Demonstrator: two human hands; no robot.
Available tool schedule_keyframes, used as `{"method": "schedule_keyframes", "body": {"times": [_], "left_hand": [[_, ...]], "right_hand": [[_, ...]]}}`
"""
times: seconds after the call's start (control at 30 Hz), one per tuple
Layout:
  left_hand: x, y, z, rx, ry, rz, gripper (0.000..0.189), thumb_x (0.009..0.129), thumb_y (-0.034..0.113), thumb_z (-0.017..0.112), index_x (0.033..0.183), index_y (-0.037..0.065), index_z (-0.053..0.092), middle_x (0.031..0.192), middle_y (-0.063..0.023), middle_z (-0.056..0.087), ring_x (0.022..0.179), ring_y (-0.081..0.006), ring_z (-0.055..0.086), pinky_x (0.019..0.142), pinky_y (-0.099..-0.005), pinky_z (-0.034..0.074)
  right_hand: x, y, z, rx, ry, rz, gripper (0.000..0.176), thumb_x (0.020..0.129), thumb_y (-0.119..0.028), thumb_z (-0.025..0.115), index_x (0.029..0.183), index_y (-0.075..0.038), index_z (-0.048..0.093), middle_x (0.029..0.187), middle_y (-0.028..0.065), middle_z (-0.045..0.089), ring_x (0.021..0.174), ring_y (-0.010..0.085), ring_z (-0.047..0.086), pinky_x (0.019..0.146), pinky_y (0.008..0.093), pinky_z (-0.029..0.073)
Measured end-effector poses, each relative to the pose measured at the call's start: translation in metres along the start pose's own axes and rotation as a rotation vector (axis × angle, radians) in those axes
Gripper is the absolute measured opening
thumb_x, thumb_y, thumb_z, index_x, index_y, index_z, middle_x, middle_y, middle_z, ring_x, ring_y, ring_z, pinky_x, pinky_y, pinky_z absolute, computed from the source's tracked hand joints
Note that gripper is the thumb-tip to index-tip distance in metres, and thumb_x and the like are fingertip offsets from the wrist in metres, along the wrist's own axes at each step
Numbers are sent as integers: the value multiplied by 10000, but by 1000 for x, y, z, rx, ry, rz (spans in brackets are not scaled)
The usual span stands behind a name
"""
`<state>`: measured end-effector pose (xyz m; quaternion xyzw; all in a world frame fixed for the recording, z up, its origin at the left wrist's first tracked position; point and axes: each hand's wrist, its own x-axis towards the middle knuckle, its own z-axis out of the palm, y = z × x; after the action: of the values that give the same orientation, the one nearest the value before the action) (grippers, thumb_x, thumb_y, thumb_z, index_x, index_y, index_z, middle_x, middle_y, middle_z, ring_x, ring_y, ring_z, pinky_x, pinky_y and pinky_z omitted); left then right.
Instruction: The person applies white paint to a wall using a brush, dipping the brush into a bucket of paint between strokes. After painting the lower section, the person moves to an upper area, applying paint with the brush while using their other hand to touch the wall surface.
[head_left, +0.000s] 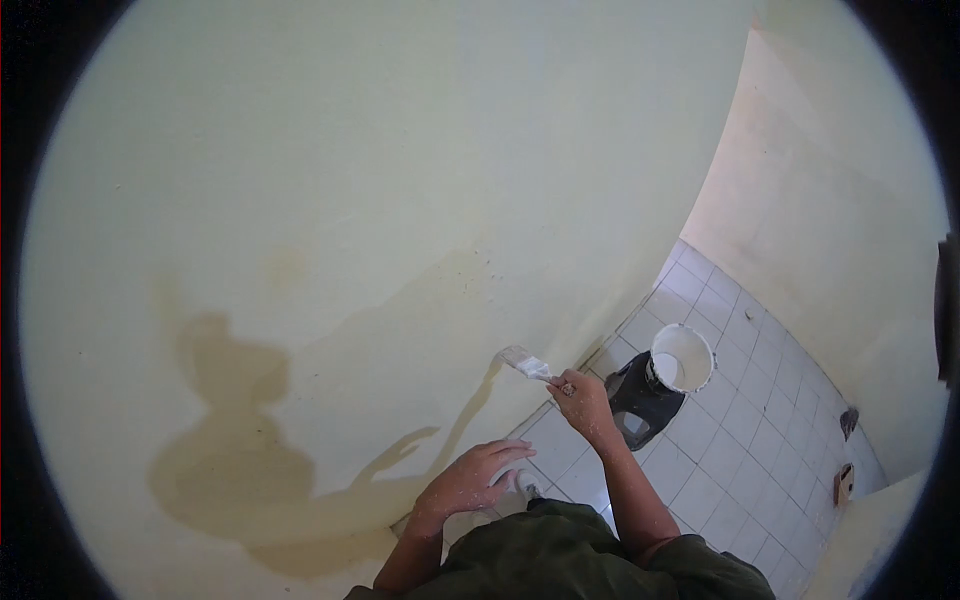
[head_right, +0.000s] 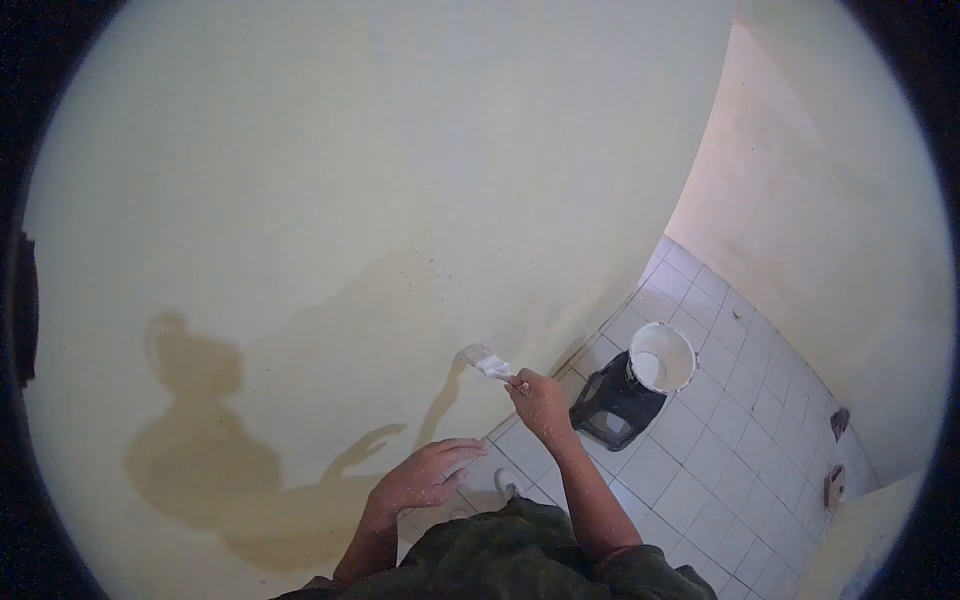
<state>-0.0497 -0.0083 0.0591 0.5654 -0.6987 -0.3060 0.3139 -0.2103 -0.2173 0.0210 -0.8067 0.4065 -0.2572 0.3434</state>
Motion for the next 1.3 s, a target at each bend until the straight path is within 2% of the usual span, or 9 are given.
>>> {"method": "schedule_keyframes", "body": {"times": [0.3, 0.5, 0.53, 0.73, 0.93, 1.0, 1.07, 1.2, 1.3], "left_hand": [[1, 7, -7, -1, -23, 28, 409, 946, 38, 607, 1353, 45, 637, 1407, -175, 617, 1305, -351, 591, 1123, -435, 474], [1, 8, -13, 45, -21, 33, 414, 950, 42, 606, 1363, 55, 639, 1418, -153, 618, 1318, -337, 587, 1143, -431, 455], [2, 7, -13, 43, -29, 41, 417, 951, 45, 607, 1366, 58, 639, 1421, -152, 617, 1322, -335, 584, 1144, -431, 454], [3, 3, -13, 38, -59, 71, 424, 952, 60, 612, 1374, 73, 641, 1435, -144, 612, 1344, -330, 566, 1158, -434, 437], [-8, -2, -10, 24, -97, 73, 459, 932, 41, 611, 1389, 85, 634, 1439, -146, 612, 1353, -338, 558, 1170, -441, 422], [-5, 3, -9, 24, -135, 60, 473, 927, 38, 614, 1396, 91, 630, 1444, -146, 610, 1354, -339, 557, 1171, -444, 421], [-7, 2, -5, 17, -172, 83, 481, 924, 38, 616, 1401, 96, 627, 1450, -143, 606, 1355, -338, 557, 1170, -446, 420], [-2, -16, -10, 22, -199, 103, 489, 921, 38, 614, 1406, 102, 624, 1456, -137, 604, 1354, -338, 558, 1170, -448, 420], [-3, -10, -11, 27, -201, 87, 489, 923, 35, 612, 1407, 104, 623, 1457, -135, 603, 1353, -334, 559, 1167, -446, 423]], "right_hand": [[-13, -8, -6, 98, 23, 20, 244, 879, -198, 813, 1007, 2, 754, 831, 168, 739, 739, 251, 703, 715, 370, 543], [-4, -21, -39, 197, 444, 123, 275, 916, -246, 796, 995, 16, 759, 767, 161, 712, 696, 189, 662, 675, 355, 525], [0, -37, -57, 191, 474, 172, 265, 950, -248, 782, 992, 12, 756, 749, 110, 700, 660, 121, 605, 630, 294, 485], [0, -79, -117, 577, 786, -40, 234, 1020, -213, 723, 1132, -11, 688, 733, -23, 639, 618, 13, 486, 544, 205, 336], [-30, -43, -82, 636, 659, 101, 199, 1012, -211, 731, 1096, -32, 699, 714, -35, 623, 616, 22, 495, 550, 216, 369], [-48, -11, -53, 596, 529, 250, 226, 995, -261, 748, 1047, -41, 729, 736, -17, 641, 658, 42, 551, 579, 231, 429], [-70, -3, -36, 564, 260, 634, 295, 965, -299, 763, 1034, -13, 741, 780, 66, 706, 715, 135, 656, 643, 307, 512], [-73, 14, 11, 81, 207, 266, 368, 914, -330, 762, 1019, 23, 743, 874, 238, 735, 824, 370, 730, 773, 457, 555], [-49, 16, 10, -18, 65, 146, 372, 919, -351, 750, 1010, 10, 750, 889, 245, 735, 859, 398, 723, 800, 470, 554]]}}
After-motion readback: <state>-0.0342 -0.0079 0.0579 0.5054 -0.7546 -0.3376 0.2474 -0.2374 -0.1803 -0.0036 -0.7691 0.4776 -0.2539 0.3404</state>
